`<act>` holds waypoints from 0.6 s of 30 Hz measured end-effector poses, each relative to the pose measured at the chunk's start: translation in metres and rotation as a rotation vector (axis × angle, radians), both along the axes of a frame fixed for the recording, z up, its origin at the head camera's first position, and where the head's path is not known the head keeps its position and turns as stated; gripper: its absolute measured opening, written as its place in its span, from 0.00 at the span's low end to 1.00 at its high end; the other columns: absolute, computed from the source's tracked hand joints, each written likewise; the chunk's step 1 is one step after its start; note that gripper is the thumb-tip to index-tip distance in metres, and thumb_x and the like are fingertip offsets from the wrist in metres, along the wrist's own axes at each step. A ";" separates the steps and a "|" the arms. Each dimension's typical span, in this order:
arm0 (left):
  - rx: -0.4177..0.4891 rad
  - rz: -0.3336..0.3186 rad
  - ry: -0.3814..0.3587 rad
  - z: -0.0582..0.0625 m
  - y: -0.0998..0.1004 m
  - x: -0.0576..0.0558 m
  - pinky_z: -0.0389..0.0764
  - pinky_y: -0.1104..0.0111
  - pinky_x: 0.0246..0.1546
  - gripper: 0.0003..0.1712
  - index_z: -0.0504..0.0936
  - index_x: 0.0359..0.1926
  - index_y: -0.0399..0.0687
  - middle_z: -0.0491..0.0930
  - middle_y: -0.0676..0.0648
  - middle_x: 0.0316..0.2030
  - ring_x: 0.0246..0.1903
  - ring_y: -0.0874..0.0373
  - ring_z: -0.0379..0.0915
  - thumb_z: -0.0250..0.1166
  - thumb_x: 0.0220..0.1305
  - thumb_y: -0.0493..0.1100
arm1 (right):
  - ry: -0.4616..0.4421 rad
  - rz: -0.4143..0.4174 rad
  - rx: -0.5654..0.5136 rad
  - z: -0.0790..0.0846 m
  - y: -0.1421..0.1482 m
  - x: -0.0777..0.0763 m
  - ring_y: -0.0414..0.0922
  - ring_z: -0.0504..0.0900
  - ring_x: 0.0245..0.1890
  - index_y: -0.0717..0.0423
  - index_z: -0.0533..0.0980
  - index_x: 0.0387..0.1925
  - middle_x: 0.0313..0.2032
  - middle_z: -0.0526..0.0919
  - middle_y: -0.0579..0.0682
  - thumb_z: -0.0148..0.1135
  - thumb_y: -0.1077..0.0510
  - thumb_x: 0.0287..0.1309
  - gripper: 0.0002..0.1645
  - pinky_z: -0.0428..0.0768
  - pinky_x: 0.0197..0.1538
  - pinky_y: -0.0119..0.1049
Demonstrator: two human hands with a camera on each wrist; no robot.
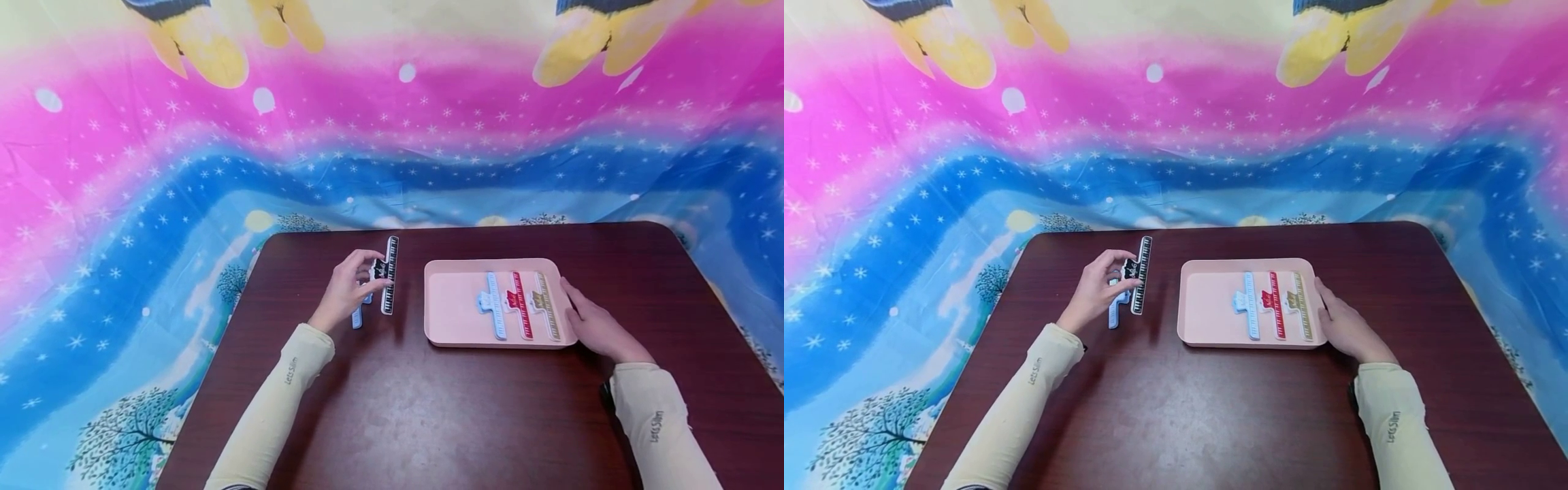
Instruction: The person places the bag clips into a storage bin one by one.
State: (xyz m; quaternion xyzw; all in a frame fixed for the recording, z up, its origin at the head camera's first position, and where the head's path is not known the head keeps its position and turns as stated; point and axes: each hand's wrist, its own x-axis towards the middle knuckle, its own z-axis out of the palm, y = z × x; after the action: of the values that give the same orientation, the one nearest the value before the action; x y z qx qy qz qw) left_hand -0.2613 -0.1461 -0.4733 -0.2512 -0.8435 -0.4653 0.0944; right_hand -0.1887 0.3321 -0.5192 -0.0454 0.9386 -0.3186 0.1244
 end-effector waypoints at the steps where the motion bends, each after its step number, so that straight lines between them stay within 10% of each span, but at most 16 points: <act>1: -0.007 0.007 0.010 0.000 0.001 0.000 0.86 0.55 0.50 0.28 0.80 0.57 0.43 0.81 0.44 0.51 0.48 0.47 0.84 0.79 0.57 0.41 | -0.003 -0.002 0.000 0.000 0.000 0.000 0.77 0.51 0.74 0.59 0.34 0.82 0.77 0.45 0.76 0.40 0.56 0.81 0.41 0.55 0.71 0.74; 18: -0.132 0.037 0.135 0.008 0.033 0.002 0.81 0.61 0.48 0.31 0.85 0.52 0.47 0.88 0.50 0.46 0.43 0.52 0.81 0.85 0.47 0.49 | -0.028 -0.013 0.005 -0.001 0.000 0.000 0.77 0.51 0.74 0.56 0.33 0.82 0.77 0.45 0.76 0.40 0.55 0.81 0.42 0.55 0.71 0.74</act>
State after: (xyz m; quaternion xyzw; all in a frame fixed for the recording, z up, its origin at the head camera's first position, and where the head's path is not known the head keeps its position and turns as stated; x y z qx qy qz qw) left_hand -0.2594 -0.1129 -0.4654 -0.2723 -0.8685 -0.3887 0.1428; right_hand -0.1883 0.3321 -0.5201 -0.0342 0.9378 -0.3178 0.1356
